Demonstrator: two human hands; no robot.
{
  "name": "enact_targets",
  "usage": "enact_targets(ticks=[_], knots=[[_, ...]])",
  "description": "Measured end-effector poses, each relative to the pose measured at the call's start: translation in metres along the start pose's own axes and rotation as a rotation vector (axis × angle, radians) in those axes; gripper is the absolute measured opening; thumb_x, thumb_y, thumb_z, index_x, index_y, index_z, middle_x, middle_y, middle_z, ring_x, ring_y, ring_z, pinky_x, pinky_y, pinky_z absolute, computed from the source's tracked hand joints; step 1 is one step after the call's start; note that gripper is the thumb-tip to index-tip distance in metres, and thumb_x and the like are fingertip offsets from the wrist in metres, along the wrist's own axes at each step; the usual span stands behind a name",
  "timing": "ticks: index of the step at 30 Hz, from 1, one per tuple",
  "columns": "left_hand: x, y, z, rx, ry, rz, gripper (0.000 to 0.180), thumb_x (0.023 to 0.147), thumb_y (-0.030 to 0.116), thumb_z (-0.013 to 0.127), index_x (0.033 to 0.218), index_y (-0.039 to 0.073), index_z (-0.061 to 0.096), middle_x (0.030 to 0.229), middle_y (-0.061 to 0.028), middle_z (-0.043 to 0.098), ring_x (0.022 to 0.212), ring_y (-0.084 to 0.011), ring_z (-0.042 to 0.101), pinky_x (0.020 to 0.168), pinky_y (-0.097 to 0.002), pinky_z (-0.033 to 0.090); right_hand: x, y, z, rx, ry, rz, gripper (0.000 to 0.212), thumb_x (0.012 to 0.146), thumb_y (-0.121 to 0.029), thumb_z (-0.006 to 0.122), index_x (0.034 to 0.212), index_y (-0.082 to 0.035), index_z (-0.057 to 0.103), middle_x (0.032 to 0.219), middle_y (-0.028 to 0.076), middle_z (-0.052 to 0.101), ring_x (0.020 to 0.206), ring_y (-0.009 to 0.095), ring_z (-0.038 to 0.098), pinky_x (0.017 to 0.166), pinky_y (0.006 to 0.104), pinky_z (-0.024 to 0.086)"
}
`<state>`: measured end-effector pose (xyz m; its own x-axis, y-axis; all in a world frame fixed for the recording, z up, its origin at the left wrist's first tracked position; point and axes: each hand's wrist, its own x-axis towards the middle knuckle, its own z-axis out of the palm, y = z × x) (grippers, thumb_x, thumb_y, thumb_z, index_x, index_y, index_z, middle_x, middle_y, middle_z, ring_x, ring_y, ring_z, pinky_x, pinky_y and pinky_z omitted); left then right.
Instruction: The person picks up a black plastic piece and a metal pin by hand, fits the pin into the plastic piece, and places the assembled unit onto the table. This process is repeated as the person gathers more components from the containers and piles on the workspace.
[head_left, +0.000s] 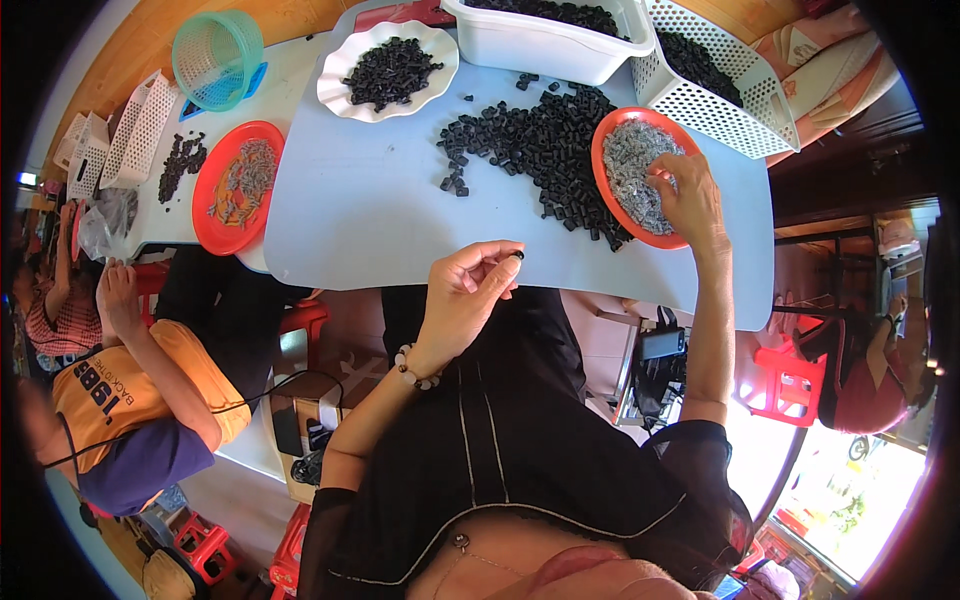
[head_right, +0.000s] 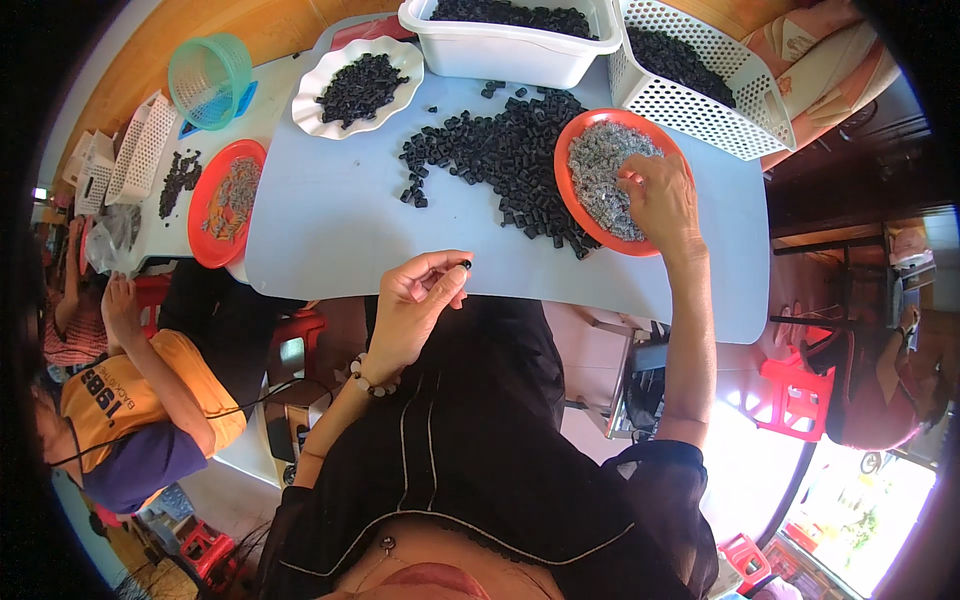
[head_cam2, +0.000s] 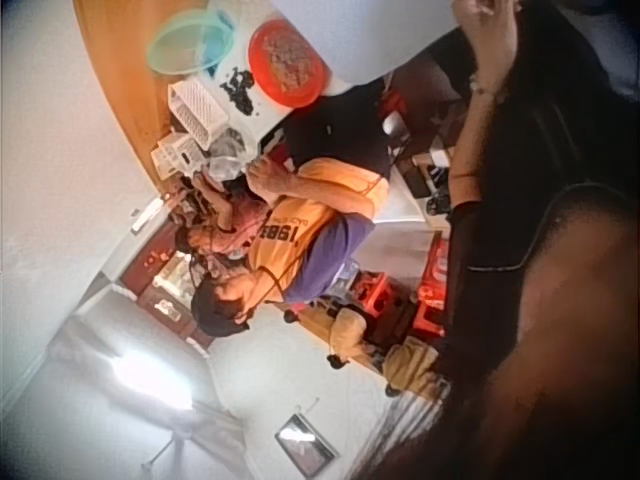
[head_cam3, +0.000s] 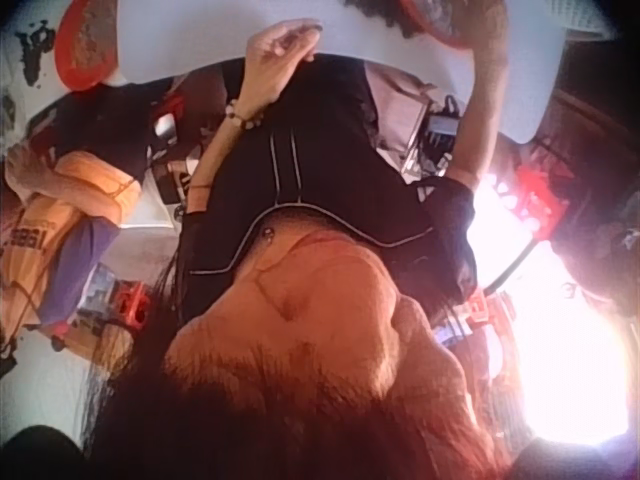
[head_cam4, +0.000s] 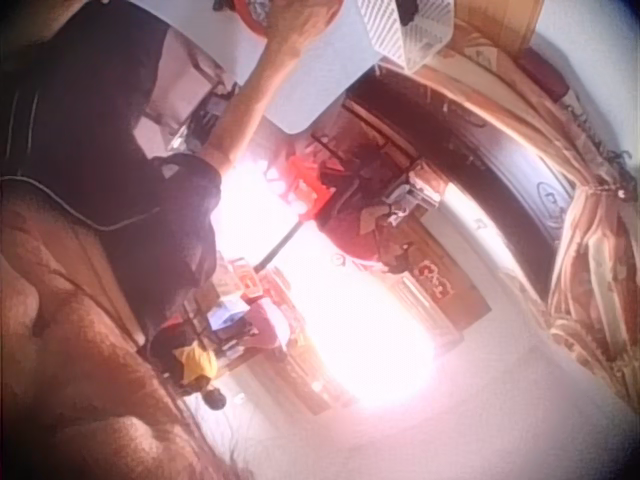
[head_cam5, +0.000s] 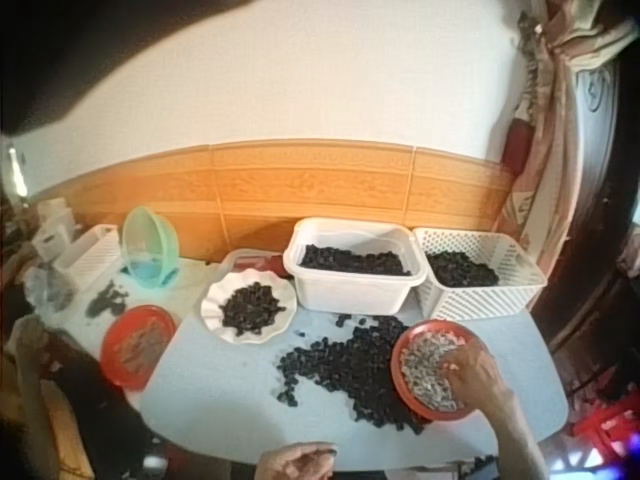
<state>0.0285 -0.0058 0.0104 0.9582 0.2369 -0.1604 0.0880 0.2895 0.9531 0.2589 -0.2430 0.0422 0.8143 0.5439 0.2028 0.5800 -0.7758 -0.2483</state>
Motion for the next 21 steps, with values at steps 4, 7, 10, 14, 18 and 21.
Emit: enact_targets(ticks=[4, 7, 10, 14, 18, 21], knots=[[0.001, 0.002, 0.001, -0.105, -0.007, -0.025, 0.025, 0.097, 0.013, 0.065, 0.116, -0.002, 0.067, 0.092, -0.0064, 0.067, 0.072, -0.0093, 0.058, 0.069, -0.0237, 0.049, 0.001, -0.003, -0.003, 0.034, 0.022, 0.029, 0.007, 0.085, -0.008, 0.067, 0.091, -0.008, 0.068, 0.085, 0.009, 0.068, 0.094, 0.027, 0.061, 0.084, 0.0403, 0.050], [0.002, 0.002, 0.000, -0.211, -0.024, -0.077, 0.026, 0.098, 0.018, 0.063, 0.116, -0.002, 0.067, 0.092, -0.0064, 0.068, 0.072, -0.0087, 0.059, 0.069, -0.0235, 0.050, 0.002, -0.001, -0.003, 0.063, 0.108, -0.012, 0.006, 0.087, -0.007, 0.065, 0.093, -0.006, 0.068, 0.086, 0.008, 0.068, 0.086, 0.021, 0.063, 0.079, 0.0341, 0.050], [0.006, 0.001, -0.002, -0.387, -0.085, -0.133, 0.030, 0.100, 0.023, 0.061, 0.115, -0.002, 0.067, 0.092, -0.0061, 0.068, 0.073, -0.0082, 0.059, 0.069, -0.0231, 0.050, 0.005, 0.000, -0.010, 0.398, 0.147, 0.022, 0.008, 0.090, -0.006, 0.063, 0.096, -0.002, 0.068, 0.087, 0.004, 0.067, 0.082, 0.013, 0.062, 0.076, 0.0272, 0.049], [0.007, 0.001, -0.001, -0.547, -0.175, -0.207, 0.033, 0.101, 0.026, 0.059, 0.115, -0.003, 0.067, 0.093, -0.0063, 0.067, 0.074, -0.0088, 0.058, 0.070, -0.0241, 0.049, -0.007, -0.042, -0.021, 0.875, 0.059, 0.131, 0.012, 0.092, -0.004, 0.063, 0.101, 0.002, 0.067, 0.089, 0.002, 0.066, 0.084, 0.009, 0.062, 0.078, 0.0236, 0.048], [0.003, 0.000, -0.002, -0.596, -0.221, -0.251, 0.030, 0.101, 0.022, 0.058, 0.116, -0.003, 0.066, 0.093, -0.0045, 0.066, 0.075, -0.0087, 0.056, 0.071, -0.0262, 0.047, -0.032, -0.086, -0.010, 1.207, -0.144, 0.087, 0.011, 0.090, 0.003, 0.064, 0.101, 0.002, 0.067, 0.092, 0.005, 0.068, 0.087, 0.010, 0.064, 0.080, 0.0243, 0.049], [-0.001, 0.001, -0.001, -0.535, -0.203, -0.222, 0.029, 0.101, 0.022, 0.059, 0.117, -0.001, 0.067, 0.092, -0.0041, 0.066, 0.075, -0.0082, 0.056, 0.069, -0.0248, 0.046, -0.044, -0.111, 0.003, 1.282, -0.236, -0.020, 0.011, 0.088, 0.004, 0.067, 0.099, 0.001, 0.067, 0.095, 0.006, 0.067, 0.090, 0.012, 0.063, 0.082, 0.0260, 0.049]])
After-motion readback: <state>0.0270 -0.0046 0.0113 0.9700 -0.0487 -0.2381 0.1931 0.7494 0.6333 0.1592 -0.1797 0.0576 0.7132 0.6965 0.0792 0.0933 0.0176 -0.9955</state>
